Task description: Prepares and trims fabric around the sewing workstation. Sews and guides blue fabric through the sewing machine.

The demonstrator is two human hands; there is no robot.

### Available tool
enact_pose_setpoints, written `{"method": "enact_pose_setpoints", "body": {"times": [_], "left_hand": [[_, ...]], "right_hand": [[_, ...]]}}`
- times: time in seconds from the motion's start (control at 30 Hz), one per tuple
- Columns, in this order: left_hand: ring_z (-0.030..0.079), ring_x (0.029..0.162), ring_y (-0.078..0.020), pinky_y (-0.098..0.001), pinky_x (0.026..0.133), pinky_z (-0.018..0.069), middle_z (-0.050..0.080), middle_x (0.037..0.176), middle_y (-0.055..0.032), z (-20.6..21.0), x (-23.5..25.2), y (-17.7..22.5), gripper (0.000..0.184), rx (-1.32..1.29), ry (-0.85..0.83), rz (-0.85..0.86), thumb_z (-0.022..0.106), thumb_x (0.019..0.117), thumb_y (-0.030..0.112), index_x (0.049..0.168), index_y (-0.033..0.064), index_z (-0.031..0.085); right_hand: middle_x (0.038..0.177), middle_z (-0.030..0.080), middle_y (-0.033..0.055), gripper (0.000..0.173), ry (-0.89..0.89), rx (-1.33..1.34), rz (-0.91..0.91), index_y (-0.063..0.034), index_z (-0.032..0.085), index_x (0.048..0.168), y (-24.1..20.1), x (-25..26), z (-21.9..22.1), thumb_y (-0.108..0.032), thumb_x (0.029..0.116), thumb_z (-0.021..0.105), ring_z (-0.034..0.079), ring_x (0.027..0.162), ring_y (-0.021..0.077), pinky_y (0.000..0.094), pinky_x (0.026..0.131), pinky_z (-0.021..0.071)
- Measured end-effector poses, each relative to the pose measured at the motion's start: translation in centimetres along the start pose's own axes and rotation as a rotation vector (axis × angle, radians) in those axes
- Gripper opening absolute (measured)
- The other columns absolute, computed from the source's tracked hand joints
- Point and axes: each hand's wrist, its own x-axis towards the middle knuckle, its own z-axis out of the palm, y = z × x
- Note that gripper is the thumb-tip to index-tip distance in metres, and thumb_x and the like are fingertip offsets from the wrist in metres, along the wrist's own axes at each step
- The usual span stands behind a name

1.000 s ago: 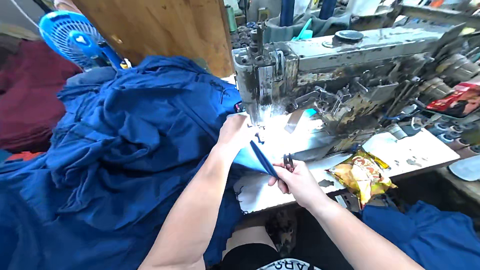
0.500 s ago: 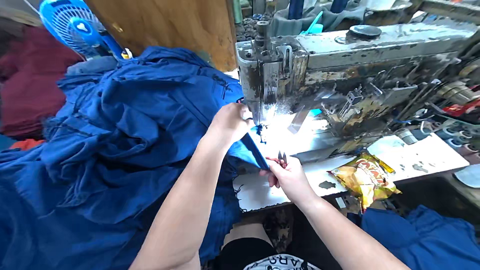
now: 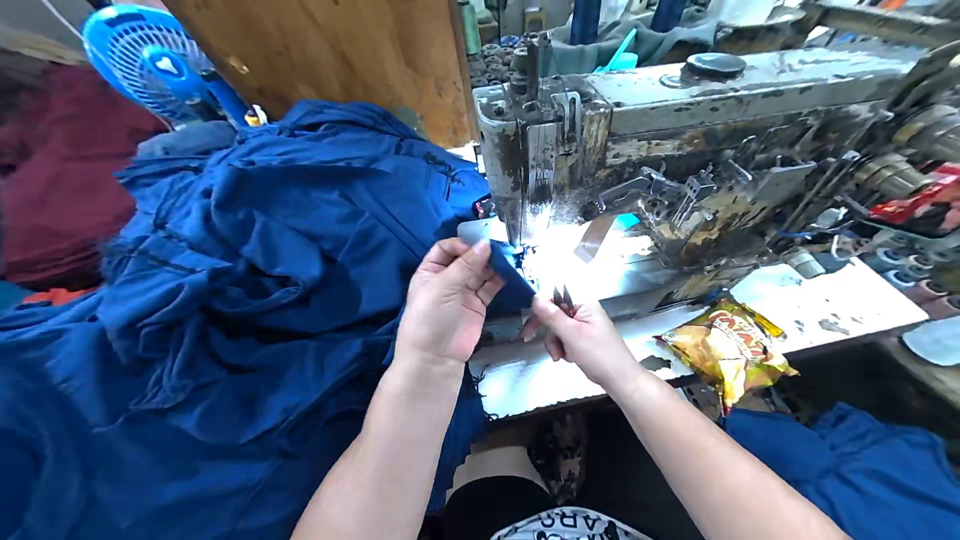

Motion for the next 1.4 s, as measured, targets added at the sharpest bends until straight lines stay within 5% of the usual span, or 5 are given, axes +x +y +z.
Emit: {"method": "enact_pose_setpoints", "body": {"times": [0.13,0.33,0.53,1.07,1.4], "left_hand": [[0.071,0.076,-0.0085,-0.0261,0.072,0.0632,0.072,0.09,-0.0013,-0.4,-0.3,0.7,0.009,0.508,-0.296,0.324,0.066,0.0954,-0.001,0.098,0.0071,0.063],[0.071,0.085,-0.0228,-0.0427,0.065,0.0574,0.071,0.098,-0.0054,-1.2,1.0,1.6,0.016,1.81,-1.194,0.638,0.056,0.0942,0.01,0.088,0.0096,0.071],[0.066,0.07,-0.0275,-0.0466,0.057,0.0507,0.065,0.079,-0.0073,0.3,4.6,4.6,0.011,2.208,-1.054,0.543,0.067,0.0878,0.015,0.079,0.0083,0.066],[0.066,0.073,-0.0181,-0.0428,0.06,0.0511,0.066,0.078,0.0003,0.3,1.8,3.7,0.012,1.804,-1.236,0.449,0.064,0.0944,0.02,0.086,0.0163,0.072],[0.067,0.09,-0.0246,-0.0475,0.082,0.052,0.066,0.077,-0.0024,0.1,3.3,4.5,0.027,1.729,-0.955,0.864,0.066,0.0929,0.03,0.072,0.0122,0.068]], "right_hand": [[0.097,0.071,0.0032,0.017,-0.061,-0.385,-0.304,-0.0071,0.077,0.092,-1.0,-0.9,-0.4,-0.023,0.0931,0.072,0.063,0.081,0.0033,0.0226,0.074,0.0544],[0.088,0.074,0.0015,0.009,-0.205,-0.164,-0.171,-0.0009,0.075,0.095,2.8,-3.5,-0.7,-0.008,0.0913,0.072,0.068,0.072,0.0021,0.0195,0.069,0.0601],[0.082,0.074,-0.001,0.009,-0.154,-0.233,-0.193,-0.0038,0.076,0.094,3.1,-0.5,-0.7,-0.009,0.0908,0.07,0.068,0.07,0.0,0.018,0.066,0.0575],[0.086,0.073,0.001,0.008,-0.151,-0.322,-0.311,-0.0047,0.077,0.091,3.1,-1.8,-1.4,-0.01,0.0902,0.071,0.068,0.075,0.001,0.0182,0.07,0.0583],[0.073,0.073,-0.0063,0.01,-0.063,-0.314,-0.142,-0.0065,0.077,0.091,1.2,-0.9,-1.6,-0.014,0.0923,0.071,0.061,0.06,-0.0069,0.0132,0.056,0.0501]]}}
